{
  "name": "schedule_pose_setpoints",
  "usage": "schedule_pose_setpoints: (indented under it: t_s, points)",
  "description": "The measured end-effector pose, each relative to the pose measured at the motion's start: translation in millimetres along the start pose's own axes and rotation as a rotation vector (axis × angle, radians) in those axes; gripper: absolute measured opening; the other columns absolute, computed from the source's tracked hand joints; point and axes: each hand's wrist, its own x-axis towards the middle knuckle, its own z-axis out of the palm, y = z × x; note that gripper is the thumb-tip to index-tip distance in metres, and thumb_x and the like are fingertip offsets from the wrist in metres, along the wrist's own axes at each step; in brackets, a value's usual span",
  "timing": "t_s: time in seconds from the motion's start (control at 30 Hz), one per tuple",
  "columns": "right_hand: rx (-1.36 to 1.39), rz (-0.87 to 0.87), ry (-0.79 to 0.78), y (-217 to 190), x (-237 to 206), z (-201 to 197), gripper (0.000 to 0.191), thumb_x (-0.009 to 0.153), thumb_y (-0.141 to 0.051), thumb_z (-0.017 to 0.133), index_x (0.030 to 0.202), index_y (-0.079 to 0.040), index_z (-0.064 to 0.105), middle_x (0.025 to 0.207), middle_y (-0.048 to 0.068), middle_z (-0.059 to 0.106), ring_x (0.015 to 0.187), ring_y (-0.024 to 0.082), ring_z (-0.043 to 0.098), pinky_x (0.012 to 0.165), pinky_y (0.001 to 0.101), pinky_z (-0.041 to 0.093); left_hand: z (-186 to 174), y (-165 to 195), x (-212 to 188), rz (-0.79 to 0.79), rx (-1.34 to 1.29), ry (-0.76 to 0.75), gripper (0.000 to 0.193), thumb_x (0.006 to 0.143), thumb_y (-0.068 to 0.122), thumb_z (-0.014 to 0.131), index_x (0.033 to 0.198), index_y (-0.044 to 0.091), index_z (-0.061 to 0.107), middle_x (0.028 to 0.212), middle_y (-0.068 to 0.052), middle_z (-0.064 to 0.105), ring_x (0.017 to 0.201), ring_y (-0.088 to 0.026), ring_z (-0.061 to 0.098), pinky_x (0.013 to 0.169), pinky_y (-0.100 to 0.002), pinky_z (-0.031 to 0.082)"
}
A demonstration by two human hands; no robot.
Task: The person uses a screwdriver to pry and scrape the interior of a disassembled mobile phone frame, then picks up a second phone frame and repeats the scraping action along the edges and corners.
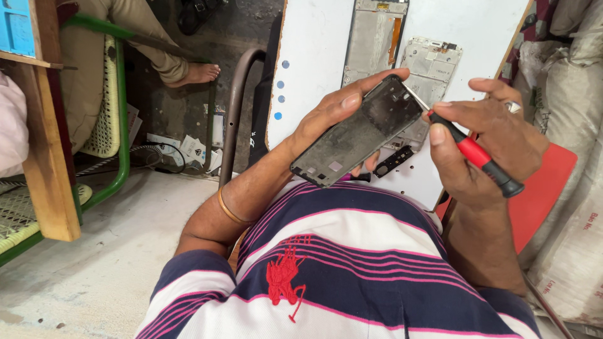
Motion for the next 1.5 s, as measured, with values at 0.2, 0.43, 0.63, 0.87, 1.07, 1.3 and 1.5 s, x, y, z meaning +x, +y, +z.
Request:
schedule_pose_setpoints:
  t_s: [0.2,0.43,0.63,0.87,1.07,1.3,1.5]
  points:
    - [-0.08,0.098,-0.119,-4.4,9.0,-11.7,0.016,0.095,-0.014,0.079,0.104,-0.002,0.077,0.088,0.008,0.074,0.067,0.017,0.063,0.1,0.0393,0.05,-11.1,-6.4,3.1,0.058,-0.002,0.004,0.081,0.104,0.047,0.053,0.166,0.002,0.026,0.121,-0.027,0.067,0.069,-0.028,0.073,0.058,-0.037,0.066]
    - [-0.038,0.135,-0.178,-3.8,10.1,-13.6,0.013,0.095,-0.015,0.079,0.098,-0.003,0.074,0.087,0.006,0.073,0.067,0.015,0.061,0.099,0.0364,0.05,-23.3,-25.3,4.1,-0.05,-0.329,-0.063,0.08,0.105,0.046,0.053,0.169,0.013,0.019,0.128,-0.03,0.06,0.067,-0.034,0.071,0.05,-0.039,0.062]
    - [0.037,0.149,-0.121,0.4,0.4,-8.9,0.016,0.094,-0.014,0.079,0.101,-0.001,0.075,0.091,0.006,0.074,0.078,0.016,0.068,0.103,0.0393,0.051,-29.3,-29.2,-1.2,-0.081,-0.527,-0.128,0.076,0.107,0.045,0.053,0.168,0.017,0.018,0.132,-0.036,0.056,0.065,-0.039,0.071,0.047,-0.041,0.062]
    - [0.071,0.144,-0.066,2.3,-8.0,-9.7,0.016,0.094,-0.015,0.078,0.102,-0.002,0.074,0.093,0.009,0.076,0.086,0.018,0.074,0.102,0.0391,0.051,-29.9,-28.8,-2.2,-0.111,-0.542,-0.148,0.079,0.107,0.047,0.053,0.17,0.019,0.015,0.134,-0.04,0.053,0.067,-0.039,0.071,0.049,-0.04,0.062]
    - [0.067,0.101,-0.048,4.0,-10.0,-8.1,0.018,0.095,-0.016,0.078,0.106,-0.002,0.073,0.093,0.011,0.076,0.088,0.02,0.075,0.102,0.0397,0.051,-29.0,-31.8,-2.5,-0.113,-0.605,-0.165,0.081,0.106,0.048,0.054,0.171,0.021,0.015,0.135,-0.043,0.05,0.067,-0.041,0.072,0.048,-0.041,0.063]
    - [0.077,0.109,-0.042,1.2,-11.5,-6.6,0.018,0.097,-0.015,0.078,0.108,-0.002,0.073,0.093,0.009,0.076,0.089,0.019,0.075,0.103,0.0385,0.051,-30.2,-31.4,-2.9,-0.136,-0.709,-0.237,0.075,0.107,0.047,0.053,0.166,0.024,0.015,0.138,-0.041,0.047,0.07,-0.043,0.073,0.05,-0.044,0.064]
    - [0.031,0.069,-0.066,-1.7,-8.3,-5.1,0.018,0.097,-0.014,0.076,0.109,-0.002,0.071,0.096,0.01,0.076,0.091,0.019,0.076,0.105,0.0407,0.052,-29.0,-30.8,-1.2,-0.149,-0.679,-0.223,0.076,0.107,0.046,0.053,0.166,0.02,0.014,0.14,-0.042,0.046,0.071,-0.043,0.073,0.053,-0.043,0.065]
